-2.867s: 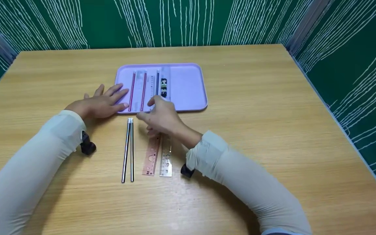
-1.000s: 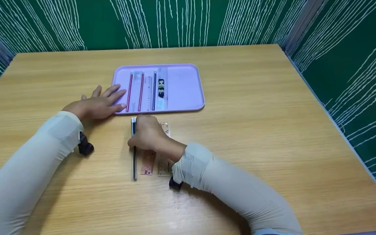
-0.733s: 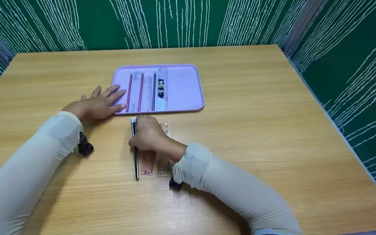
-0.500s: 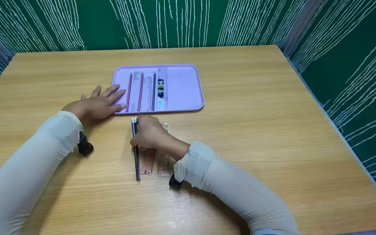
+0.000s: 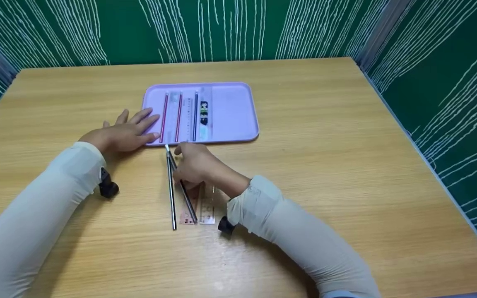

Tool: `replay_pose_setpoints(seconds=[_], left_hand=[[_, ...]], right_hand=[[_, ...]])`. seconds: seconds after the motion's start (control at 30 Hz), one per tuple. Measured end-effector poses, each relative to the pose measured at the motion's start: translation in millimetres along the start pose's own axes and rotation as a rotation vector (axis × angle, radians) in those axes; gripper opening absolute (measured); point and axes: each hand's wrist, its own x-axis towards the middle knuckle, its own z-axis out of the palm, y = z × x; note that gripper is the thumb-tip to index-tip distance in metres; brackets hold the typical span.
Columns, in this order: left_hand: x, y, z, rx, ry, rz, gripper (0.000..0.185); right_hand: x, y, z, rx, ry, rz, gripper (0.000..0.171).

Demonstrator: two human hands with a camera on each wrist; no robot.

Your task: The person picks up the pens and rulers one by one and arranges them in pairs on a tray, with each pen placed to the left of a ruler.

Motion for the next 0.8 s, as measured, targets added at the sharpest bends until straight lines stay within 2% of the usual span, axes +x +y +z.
replay_pose_setpoints(seconds=[0.2, 0.53, 0.67, 0.8], left_hand=[[0.5, 0.6, 1.0, -0.005, -0.002, 0.003, 0.073], [0.8, -0.1, 2.0, -0.019, 0.006, 0.013, 0.074], [0.5, -0.8, 1.8, -0.031, 0.005, 0.012, 0.074], [-0.4, -1.5, 1.8, -0.037, 0.005, 0.009, 0.074]], right_hand=[[-1, 6, -5, 0.079, -0.017, 0.018, 0.044], [-2, 21, -15, 0.199, -0.062, 0.011, 0.037], [-3, 24, -17, 0.27, -0.075, 0.043, 0.039], [-5, 25, -20, 0.327, -0.087, 0.039, 0.055]])
